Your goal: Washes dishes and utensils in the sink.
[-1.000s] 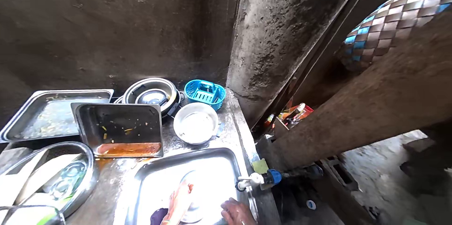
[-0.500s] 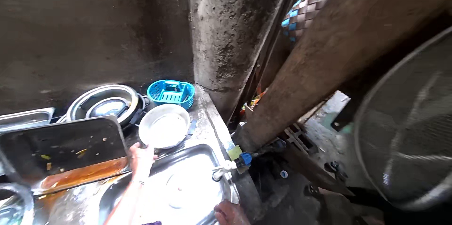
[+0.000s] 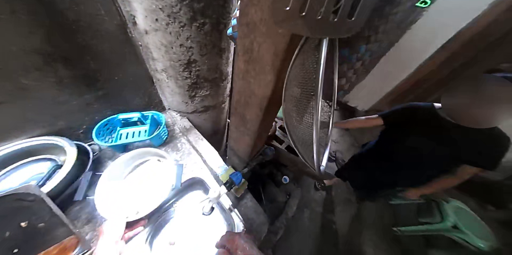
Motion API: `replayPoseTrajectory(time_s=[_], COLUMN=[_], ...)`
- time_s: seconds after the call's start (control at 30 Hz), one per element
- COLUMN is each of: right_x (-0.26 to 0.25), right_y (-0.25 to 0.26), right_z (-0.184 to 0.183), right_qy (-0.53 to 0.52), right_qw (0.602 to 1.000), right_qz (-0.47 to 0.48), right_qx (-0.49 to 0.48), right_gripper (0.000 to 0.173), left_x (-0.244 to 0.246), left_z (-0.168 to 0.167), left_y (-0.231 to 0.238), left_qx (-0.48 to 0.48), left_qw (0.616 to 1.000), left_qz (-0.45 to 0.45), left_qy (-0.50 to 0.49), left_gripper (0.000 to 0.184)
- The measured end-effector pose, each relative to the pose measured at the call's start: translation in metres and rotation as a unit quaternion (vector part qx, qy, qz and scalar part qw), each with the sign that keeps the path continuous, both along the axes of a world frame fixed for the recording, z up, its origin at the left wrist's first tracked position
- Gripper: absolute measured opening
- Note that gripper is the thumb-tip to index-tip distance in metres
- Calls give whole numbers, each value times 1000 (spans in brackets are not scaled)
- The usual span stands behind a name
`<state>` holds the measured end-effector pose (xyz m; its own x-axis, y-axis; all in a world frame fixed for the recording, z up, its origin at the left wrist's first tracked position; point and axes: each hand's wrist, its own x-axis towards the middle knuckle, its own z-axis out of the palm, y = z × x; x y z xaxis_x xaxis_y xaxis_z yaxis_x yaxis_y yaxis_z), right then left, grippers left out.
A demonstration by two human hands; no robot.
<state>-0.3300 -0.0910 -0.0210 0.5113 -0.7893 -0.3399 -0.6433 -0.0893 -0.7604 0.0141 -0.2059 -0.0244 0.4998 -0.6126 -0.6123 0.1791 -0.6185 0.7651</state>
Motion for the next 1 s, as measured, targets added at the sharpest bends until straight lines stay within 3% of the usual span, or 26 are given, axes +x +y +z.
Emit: replayPoseTrajectory(time_s=[0.13, 0.27, 0.37, 0.5, 0.57, 0.63, 0.73, 0.8, 0.9, 1.0], right_x=[9, 27, 43, 60, 67, 74, 77, 78, 78, 78], right_y=[2, -7, -16, -24, -24, -23, -22, -23, -20, -20], right_z=[-7, 3, 5, -3, -3, 1, 11, 18, 23, 24], right_qy=[-81, -187, -226, -194, -170, -185, -195, -197, -201, -151], right_qw=[993, 948, 916, 939, 944, 935, 925, 925, 929, 951], right_qz=[-71, -199, -249, -226, -229, -244, -253, -251, -225, -208], right_qx=[42, 165, 218, 174, 163, 180, 207, 205, 215, 173], right_gripper=[36, 48, 55, 63, 55, 42, 36, 34, 33, 33], left_x=[-18, -39, -45, -38, -35, -33, -30, -27, -31, -37], left_z=[2, 18, 17, -2, -4, 0, 1, -11, -15, -8], left_y=[38, 84, 116, 140, 148, 155, 167, 171, 174, 171], left_qx=[12, -1, -15, 7, 32, 28, -69, -135, -190, -217], left_qw=[997, 988, 977, 961, 961, 971, 981, 989, 975, 964], left_qz=[-73, -127, -147, -173, -173, -148, -110, -43, 50, 90], left_qy=[-15, -88, -151, -214, -214, -186, -141, -38, 105, 126], left_gripper=[44, 35, 41, 46, 44, 41, 40, 43, 44, 40])
